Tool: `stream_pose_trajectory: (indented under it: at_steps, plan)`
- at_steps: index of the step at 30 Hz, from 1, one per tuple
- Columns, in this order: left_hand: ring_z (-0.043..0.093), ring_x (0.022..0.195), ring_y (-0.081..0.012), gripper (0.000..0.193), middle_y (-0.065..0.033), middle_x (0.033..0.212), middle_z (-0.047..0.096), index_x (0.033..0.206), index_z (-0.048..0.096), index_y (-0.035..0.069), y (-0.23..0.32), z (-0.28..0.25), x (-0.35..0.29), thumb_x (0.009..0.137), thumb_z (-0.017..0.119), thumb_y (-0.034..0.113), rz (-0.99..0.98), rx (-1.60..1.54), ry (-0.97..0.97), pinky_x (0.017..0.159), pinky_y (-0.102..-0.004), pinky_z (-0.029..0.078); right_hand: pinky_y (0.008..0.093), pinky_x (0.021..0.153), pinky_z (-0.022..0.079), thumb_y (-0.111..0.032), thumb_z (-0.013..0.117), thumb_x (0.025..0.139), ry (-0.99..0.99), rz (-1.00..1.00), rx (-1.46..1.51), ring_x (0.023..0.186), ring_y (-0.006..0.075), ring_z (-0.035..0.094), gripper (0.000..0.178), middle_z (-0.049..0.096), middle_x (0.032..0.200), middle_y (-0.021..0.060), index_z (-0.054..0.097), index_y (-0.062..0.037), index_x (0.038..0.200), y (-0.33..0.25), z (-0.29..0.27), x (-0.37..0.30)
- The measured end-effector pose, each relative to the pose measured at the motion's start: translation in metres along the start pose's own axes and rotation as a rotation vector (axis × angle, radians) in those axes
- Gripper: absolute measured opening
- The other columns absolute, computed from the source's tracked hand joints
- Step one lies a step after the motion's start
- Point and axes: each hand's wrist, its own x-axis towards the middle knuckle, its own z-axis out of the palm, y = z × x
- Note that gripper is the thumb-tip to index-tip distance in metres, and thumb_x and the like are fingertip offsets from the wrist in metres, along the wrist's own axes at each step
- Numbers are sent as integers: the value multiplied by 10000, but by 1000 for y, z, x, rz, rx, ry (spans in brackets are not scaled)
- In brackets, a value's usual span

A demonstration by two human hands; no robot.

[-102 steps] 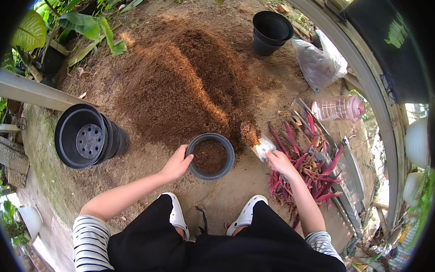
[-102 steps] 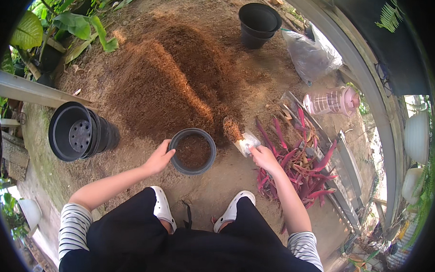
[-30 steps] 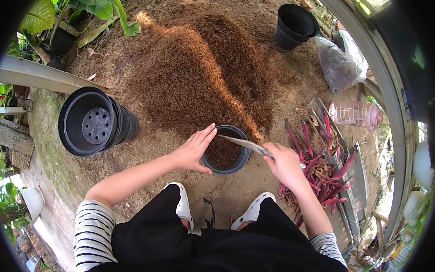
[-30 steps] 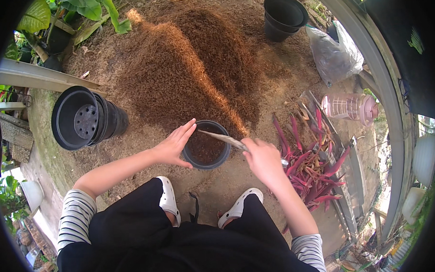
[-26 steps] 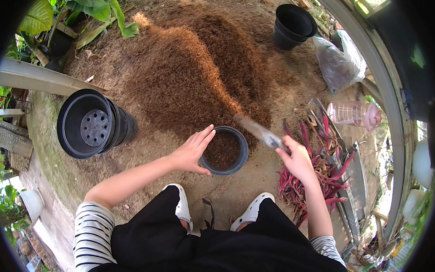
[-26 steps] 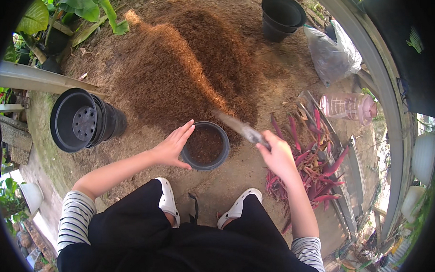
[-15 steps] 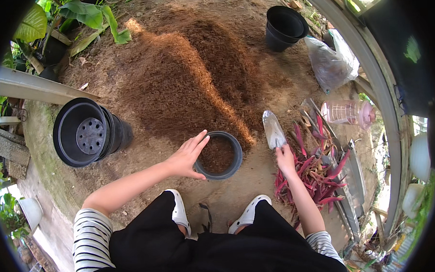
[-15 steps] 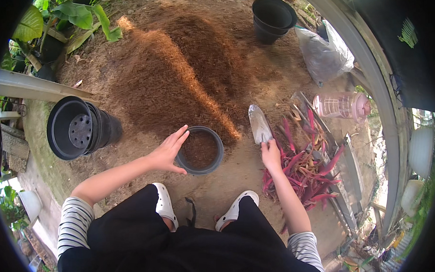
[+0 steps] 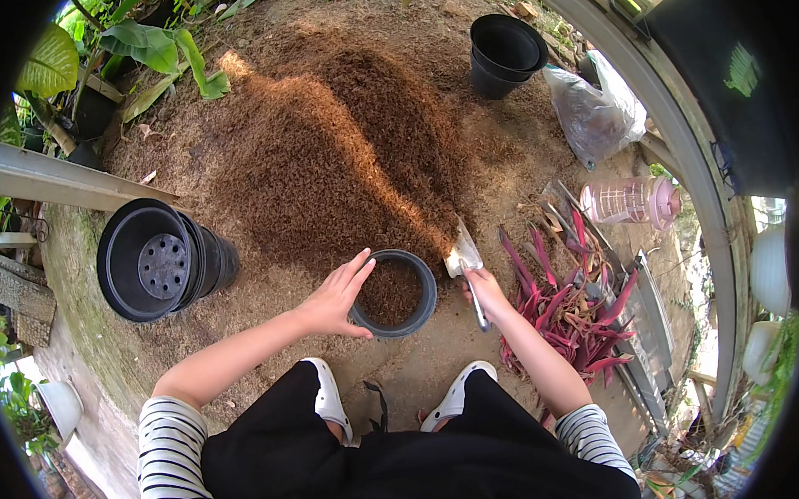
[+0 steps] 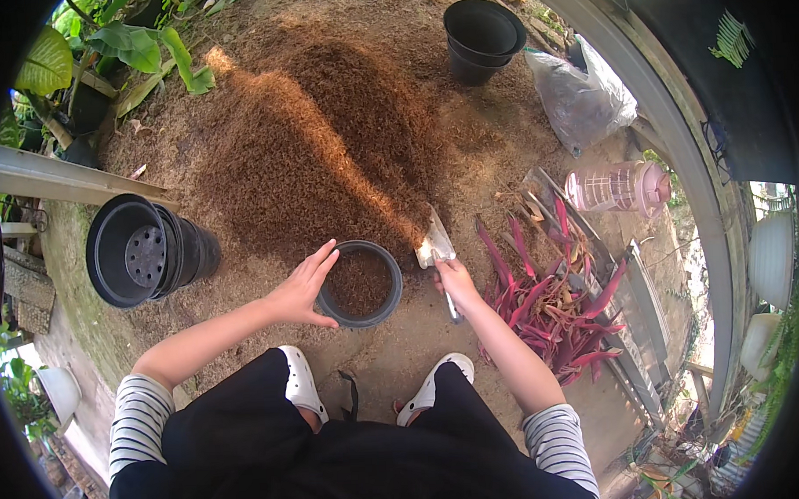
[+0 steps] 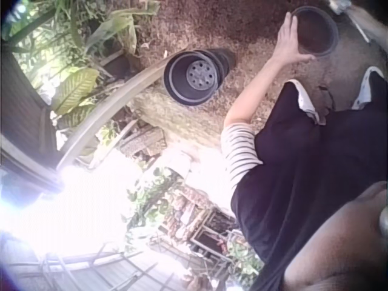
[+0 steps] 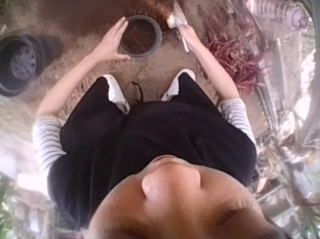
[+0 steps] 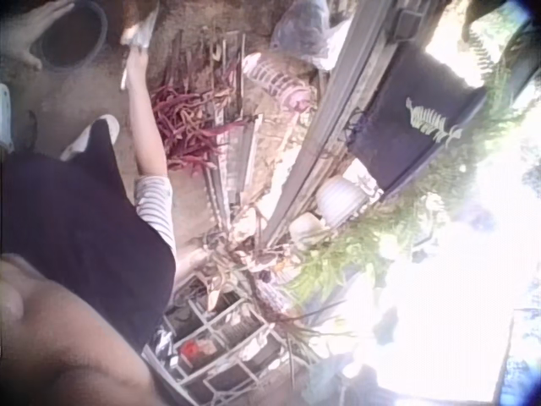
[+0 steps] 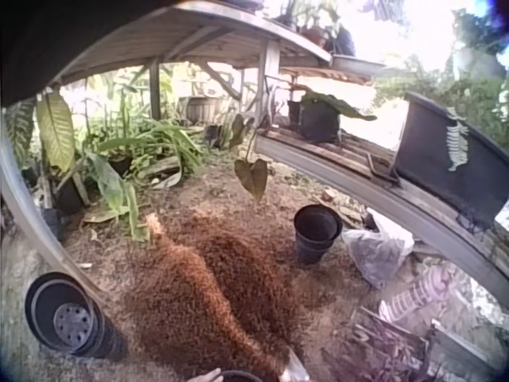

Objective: The person scoops soil from a large pile on the ground using a small hand trowel and transfers it into a black plastic plant pot. They repeatedly fill the pot with soil, occasionally using their hand to level the contents.

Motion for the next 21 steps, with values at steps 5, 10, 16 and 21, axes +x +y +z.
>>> stream_pose_trajectory:
  at_steps: [5, 10, 16, 21]
  plan:
    - [145, 1402, -420, 1272, -236, 1527, 44, 1487, 19, 42, 4, -3, -2, 612, 824, 494, -27, 0, -3, 1142, -495, 207, 239, 465, 376, -284, 520, 963, -46, -9, -111, 517, 83, 471, 247, 522, 690, 9, 505, -37, 974, -32, -21, -34]
    - [159, 1390, -436, 1258, -243, 1525, 38, 1486, 12, 40, 3, 1, -7, 627, 820, 477, -33, -6, 24, 1134, -497, 220, 251, 441, 388, -243, 607, 908, -45, -164, -485, 484, 94, 499, 417, 576, 645, 35, 419, 26, 1165, -76, -33, -72]
    - [201, 1357, -470, 1256, -276, 1504, 4, 1477, -45, 26, 42, 18, -13, 662, 806, 460, -320, -48, 17, 1106, -513, 270, 284, 542, 451, -208, 601, 905, -128, -231, -705, 545, 126, 554, 654, 618, 697, 63, 255, -153, 1457, -133, -14, -128]
    - [241, 1355, -457, 1093, -323, 1450, 135, 1465, -61, -4, 55, 25, -19, 789, 714, 367, -537, -291, 93, 1095, -450, 305, 318, 670, 494, -232, 575, 920, -396, -426, -769, 667, 159, 611, 443, 661, 833, 88, 482, -213, 1353, -122, -3, -136]
